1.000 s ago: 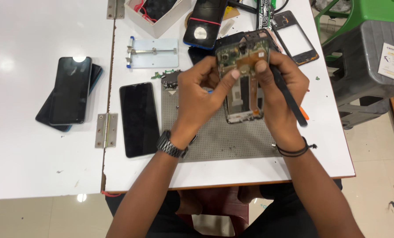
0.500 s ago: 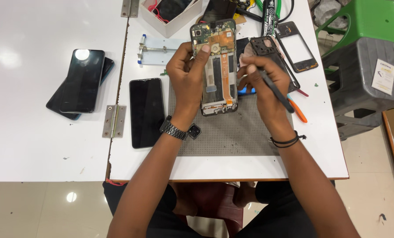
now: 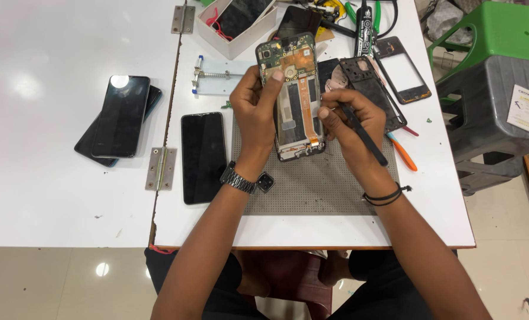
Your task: The person works on a disassembled smartphone at a repair bench, lifting the motherboard out of the phone frame and repositioning it, then uses tweezers to work on small components on the board. They hold the phone chassis and board with both hands throughout, turning the assembly to access different sides.
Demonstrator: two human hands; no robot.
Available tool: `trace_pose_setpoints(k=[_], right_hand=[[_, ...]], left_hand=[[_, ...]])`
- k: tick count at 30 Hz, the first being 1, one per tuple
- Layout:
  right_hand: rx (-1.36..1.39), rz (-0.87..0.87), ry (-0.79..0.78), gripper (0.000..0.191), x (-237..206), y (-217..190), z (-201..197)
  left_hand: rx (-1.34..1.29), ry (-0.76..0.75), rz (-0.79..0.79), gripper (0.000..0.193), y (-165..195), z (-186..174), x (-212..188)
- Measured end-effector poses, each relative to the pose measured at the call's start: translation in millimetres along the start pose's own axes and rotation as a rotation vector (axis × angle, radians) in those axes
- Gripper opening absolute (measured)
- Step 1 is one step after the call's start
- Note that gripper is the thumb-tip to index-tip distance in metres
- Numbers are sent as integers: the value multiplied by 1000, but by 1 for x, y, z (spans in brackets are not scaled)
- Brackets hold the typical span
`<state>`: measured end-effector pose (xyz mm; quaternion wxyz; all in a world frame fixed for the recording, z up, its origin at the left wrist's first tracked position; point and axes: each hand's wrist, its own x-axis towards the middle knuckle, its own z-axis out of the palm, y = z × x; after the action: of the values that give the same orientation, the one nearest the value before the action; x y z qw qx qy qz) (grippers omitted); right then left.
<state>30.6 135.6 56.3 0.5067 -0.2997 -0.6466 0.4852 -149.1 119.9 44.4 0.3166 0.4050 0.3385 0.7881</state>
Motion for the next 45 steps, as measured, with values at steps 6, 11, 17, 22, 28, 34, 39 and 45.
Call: trace_pose_setpoints(k=[6,11,17,22,28,34,39,45], right_hand=[[58,-70,119,18,-1,5,-2],[83,-132,175,15,0,6,-3],[116,-117,191,15,1,6,-3],[189,-49,171,17,3,7,-4],[-104,-62,153,18,4,7,-4],[-236,-63,146,18,5,4,-1],[-310,-216,100,19,1,-10,4],[-534,-217,-26,38,-8,-27,12]], left_hand=[[30,-133,14,43,1,4,-10],[36,-185,87,52,9,13,-16],[125,-164,49,57,9,14,-19],[69,-153,34,39,-2,15,-19],[126,-161,-2,37,0,17,-20],[231,-187,78,37,3,19,-21],[216,-161,83,40,3,17,-26],[81,-263,-1,65,-6,21,-29]])
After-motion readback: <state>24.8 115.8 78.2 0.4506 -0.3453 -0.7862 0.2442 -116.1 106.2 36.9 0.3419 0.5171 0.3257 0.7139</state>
